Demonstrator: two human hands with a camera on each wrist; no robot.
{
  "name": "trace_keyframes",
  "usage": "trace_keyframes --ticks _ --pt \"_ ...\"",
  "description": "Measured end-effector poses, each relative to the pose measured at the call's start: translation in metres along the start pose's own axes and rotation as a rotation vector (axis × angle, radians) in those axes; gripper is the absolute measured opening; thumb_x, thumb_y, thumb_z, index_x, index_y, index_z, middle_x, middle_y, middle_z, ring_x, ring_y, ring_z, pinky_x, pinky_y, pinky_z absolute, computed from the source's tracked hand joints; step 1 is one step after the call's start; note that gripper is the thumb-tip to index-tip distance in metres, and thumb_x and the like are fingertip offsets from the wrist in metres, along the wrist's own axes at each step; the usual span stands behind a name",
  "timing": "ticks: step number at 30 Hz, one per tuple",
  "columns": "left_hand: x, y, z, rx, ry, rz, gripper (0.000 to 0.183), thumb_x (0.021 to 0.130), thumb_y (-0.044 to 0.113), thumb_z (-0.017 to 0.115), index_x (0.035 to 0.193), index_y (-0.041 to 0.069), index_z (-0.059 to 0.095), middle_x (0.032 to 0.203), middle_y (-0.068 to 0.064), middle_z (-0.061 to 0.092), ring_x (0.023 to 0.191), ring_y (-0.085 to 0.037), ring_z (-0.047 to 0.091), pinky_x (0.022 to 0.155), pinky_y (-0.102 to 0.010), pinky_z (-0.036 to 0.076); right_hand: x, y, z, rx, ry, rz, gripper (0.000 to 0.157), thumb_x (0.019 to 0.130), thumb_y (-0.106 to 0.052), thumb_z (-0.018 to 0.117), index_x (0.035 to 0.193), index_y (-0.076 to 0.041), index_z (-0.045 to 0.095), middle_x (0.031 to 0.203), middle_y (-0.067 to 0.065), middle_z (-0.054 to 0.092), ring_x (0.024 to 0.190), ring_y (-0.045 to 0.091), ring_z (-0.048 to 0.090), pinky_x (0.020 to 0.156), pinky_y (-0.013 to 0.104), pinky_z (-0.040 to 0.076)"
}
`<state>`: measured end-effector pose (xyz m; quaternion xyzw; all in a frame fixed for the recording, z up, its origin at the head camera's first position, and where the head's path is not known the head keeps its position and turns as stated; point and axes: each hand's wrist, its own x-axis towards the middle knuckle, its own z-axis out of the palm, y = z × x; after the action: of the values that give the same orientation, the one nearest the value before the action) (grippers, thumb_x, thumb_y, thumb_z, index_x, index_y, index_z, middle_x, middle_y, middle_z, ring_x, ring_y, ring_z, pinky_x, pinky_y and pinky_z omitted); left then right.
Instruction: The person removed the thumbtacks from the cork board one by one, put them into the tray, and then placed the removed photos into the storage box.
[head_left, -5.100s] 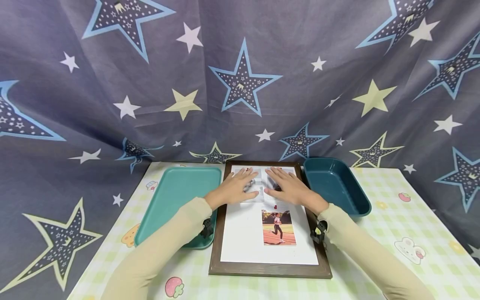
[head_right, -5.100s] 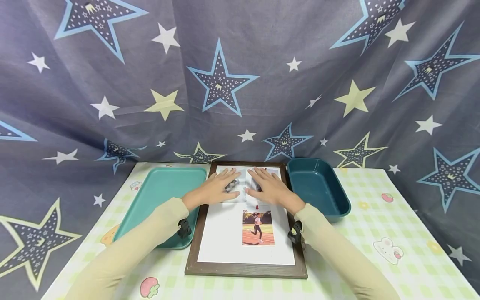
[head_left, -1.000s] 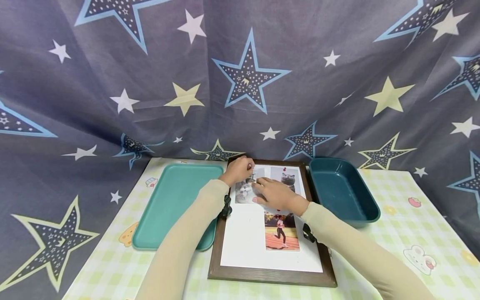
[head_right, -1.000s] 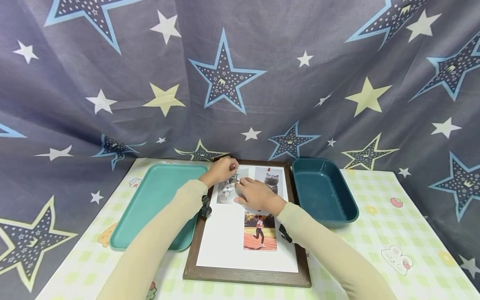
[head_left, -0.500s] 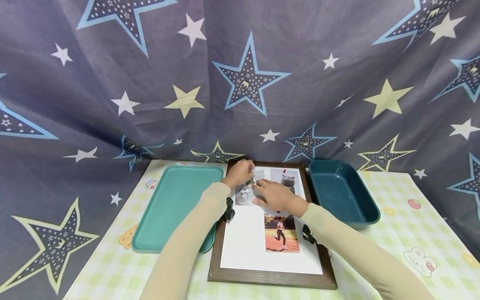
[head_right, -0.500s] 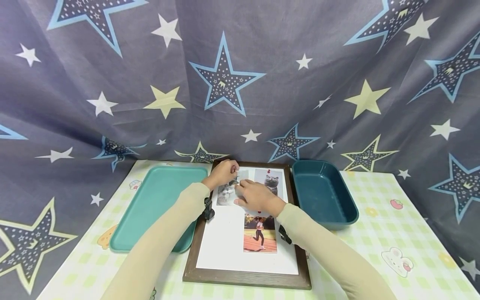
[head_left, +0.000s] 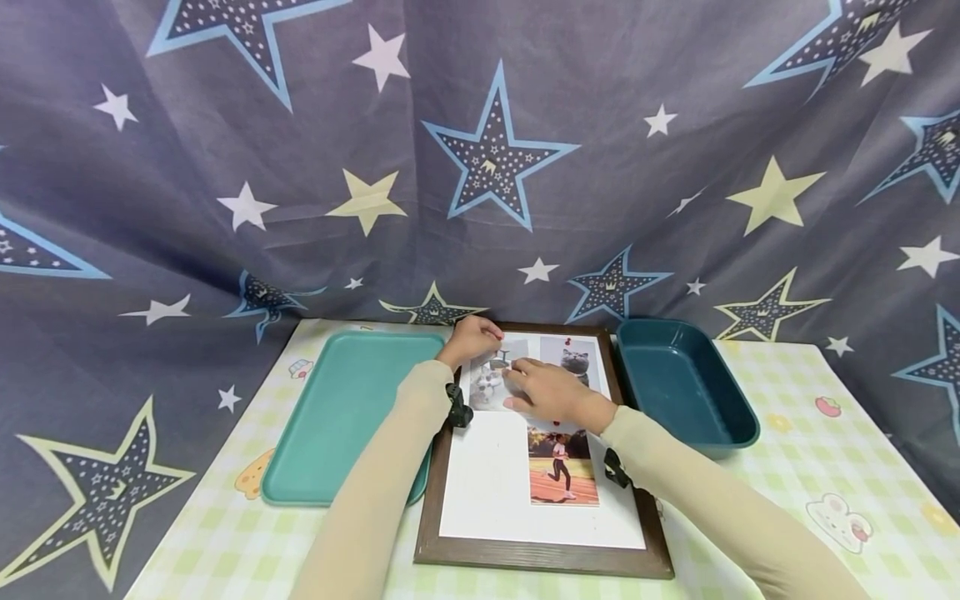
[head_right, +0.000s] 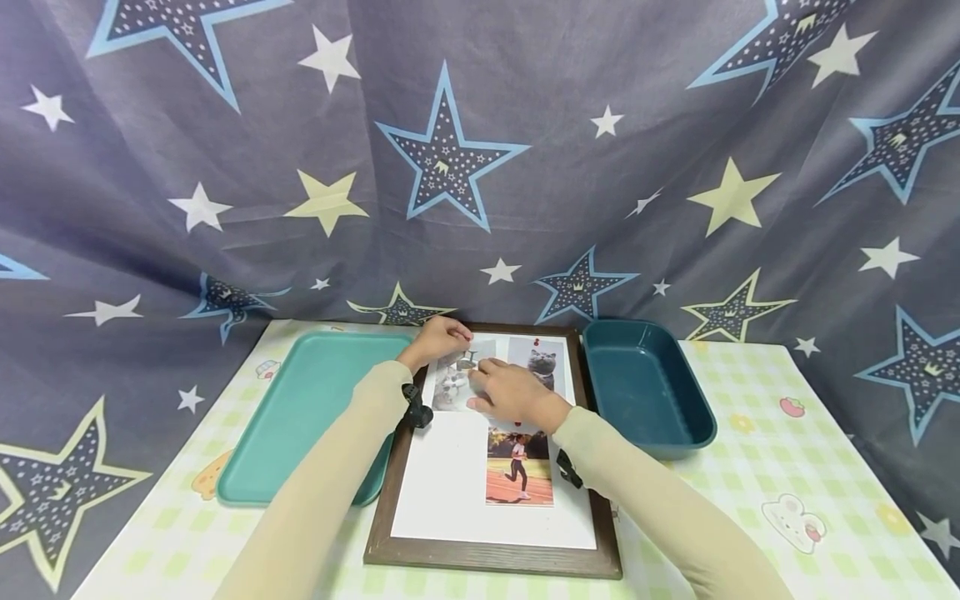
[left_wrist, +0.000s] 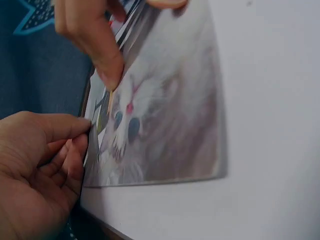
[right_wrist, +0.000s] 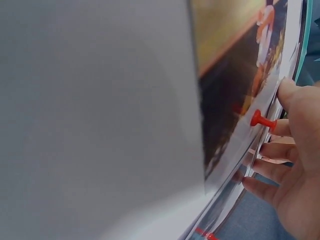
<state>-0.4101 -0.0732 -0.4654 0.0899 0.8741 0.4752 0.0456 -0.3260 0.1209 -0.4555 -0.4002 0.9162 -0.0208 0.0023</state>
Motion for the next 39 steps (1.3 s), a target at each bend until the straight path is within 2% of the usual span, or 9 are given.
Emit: trace_keyframes --ticks 6,11,17,25,30,39 --pt "0.0003 -0.0005 -0.0033 -0.054 -0.019 -0.072 0.019 0.087 0.005 0.071 0.104 0.002 0.078 0.108 -0.012 0.075 0.103 -0.024 0.064 0.095 -0.035 0.054 0.0008 -0.0014 -0.0021 0.004 0.003 -0.007 0.057 0.105 -0.043 0.054 0.146 -0.003 0.053 0.136 0.018 0.059 0.116 0.033 0.064 0.099 0.048 0.056" --pt "0.0004 -0.0006 -0.0044 -0.08 -0.013 -0.101 0.019 0.088 0.006 0.072 0.106 0.002 0.079 0.11 -0.013 0.075 0.108 -0.026 0.065 0.1 -0.036 0.053 0.0019 -0.0008 -0.0007 0.004 0.005 -0.004 0.059 0.105 -0.044 0.054 0.147 -0.003 0.053 0.137 0.019 0.058 0.118 0.034 0.063 0.1 0.048 0.055" --pt "-0.0022 0.0004 -0.0044 -0.088 -0.031 -0.083 0.019 0.091 0.006 0.071 0.108 0.001 0.078 0.11 -0.014 0.074 0.107 -0.03 0.066 0.099 -0.04 0.055 0.0007 0.0006 0.0008 0.009 -0.01 0.018 0.059 0.105 -0.044 0.054 0.146 -0.002 0.053 0.143 0.022 0.055 0.127 0.037 0.059 0.106 0.05 0.052" --pt "-0.0032 0.0026 -0.0033 -0.089 -0.012 -0.092 0.018 0.089 0.008 0.073 0.105 0.002 0.078 0.11 -0.013 0.074 0.106 -0.029 0.066 0.097 -0.039 0.055 -0.0012 0.0003 -0.0001 0.018 0.015 0.014 0.058 0.104 -0.043 0.056 0.145 -0.002 0.054 0.142 0.023 0.056 0.125 0.038 0.06 0.103 0.051 0.054" --pt "-0.0002 -0.0006 -0.0036 -0.087 -0.016 -0.102 0.018 0.089 0.009 0.073 0.105 0.003 0.078 0.114 -0.013 0.074 0.105 -0.024 0.064 0.096 -0.035 0.054 -0.0023 -0.0019 -0.0019 0.044 0.053 -0.002 0.055 0.103 -0.04 0.059 0.141 0.0 0.058 0.139 0.025 0.058 0.121 0.04 0.063 0.099 0.052 0.056" --pt "0.0005 -0.003 -0.0047 -0.089 -0.021 -0.072 0.017 0.089 0.009 0.074 0.103 0.001 0.079 0.109 -0.013 0.075 0.095 -0.02 0.063 0.084 -0.027 0.052 -0.0014 -0.0003 0.0011 0.03 0.055 -0.009 0.056 0.104 -0.042 0.056 0.143 -0.001 0.057 0.141 0.025 0.057 0.123 0.04 0.062 0.101 0.051 0.055"
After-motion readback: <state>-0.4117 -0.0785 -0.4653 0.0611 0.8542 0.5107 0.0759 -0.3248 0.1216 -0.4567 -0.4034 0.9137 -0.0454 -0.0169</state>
